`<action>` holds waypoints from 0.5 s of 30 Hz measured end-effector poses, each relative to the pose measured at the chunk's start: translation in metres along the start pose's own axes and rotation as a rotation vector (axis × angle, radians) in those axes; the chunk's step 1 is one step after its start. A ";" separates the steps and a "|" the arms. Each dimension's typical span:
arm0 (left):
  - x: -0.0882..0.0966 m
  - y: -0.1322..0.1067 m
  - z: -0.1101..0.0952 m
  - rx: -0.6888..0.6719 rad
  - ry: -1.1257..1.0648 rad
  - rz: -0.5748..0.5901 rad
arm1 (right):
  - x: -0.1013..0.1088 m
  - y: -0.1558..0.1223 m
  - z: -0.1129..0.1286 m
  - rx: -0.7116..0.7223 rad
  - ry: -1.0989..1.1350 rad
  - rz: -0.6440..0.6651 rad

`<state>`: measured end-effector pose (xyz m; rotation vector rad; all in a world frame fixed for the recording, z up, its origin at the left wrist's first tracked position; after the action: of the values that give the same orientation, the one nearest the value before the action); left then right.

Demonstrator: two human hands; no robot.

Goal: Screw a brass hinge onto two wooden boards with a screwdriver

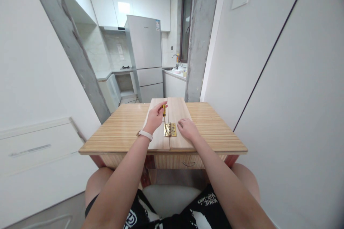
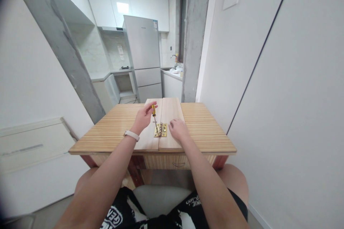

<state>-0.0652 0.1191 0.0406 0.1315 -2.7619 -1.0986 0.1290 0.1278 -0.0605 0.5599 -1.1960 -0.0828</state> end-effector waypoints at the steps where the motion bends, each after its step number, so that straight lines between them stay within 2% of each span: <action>1: 0.001 0.000 0.003 0.015 -0.006 -0.008 | 0.000 0.000 0.000 -0.001 0.000 0.002; 4: 0.003 0.000 0.002 0.014 0.019 -0.031 | 0.000 0.000 -0.001 0.001 -0.004 -0.001; 10: 0.013 0.003 -0.016 -0.037 0.157 -0.115 | 0.000 0.000 0.000 0.000 -0.016 0.007; 15: 0.007 0.003 -0.010 -0.041 0.084 -0.051 | 0.001 0.000 0.001 0.001 -0.016 0.004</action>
<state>-0.0700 0.1140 0.0504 0.2378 -2.6743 -1.1346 0.1286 0.1271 -0.0599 0.5590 -1.2132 -0.0832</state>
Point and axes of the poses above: each hand's wrist, its own y-axis towards the middle knuckle, its own x-axis out of the back of the hand, z = x × y, the point moved 10 cm from there along y, towards the middle knuckle, and after that the axes turned 7 degrees about -z, right-handed, at the moved point
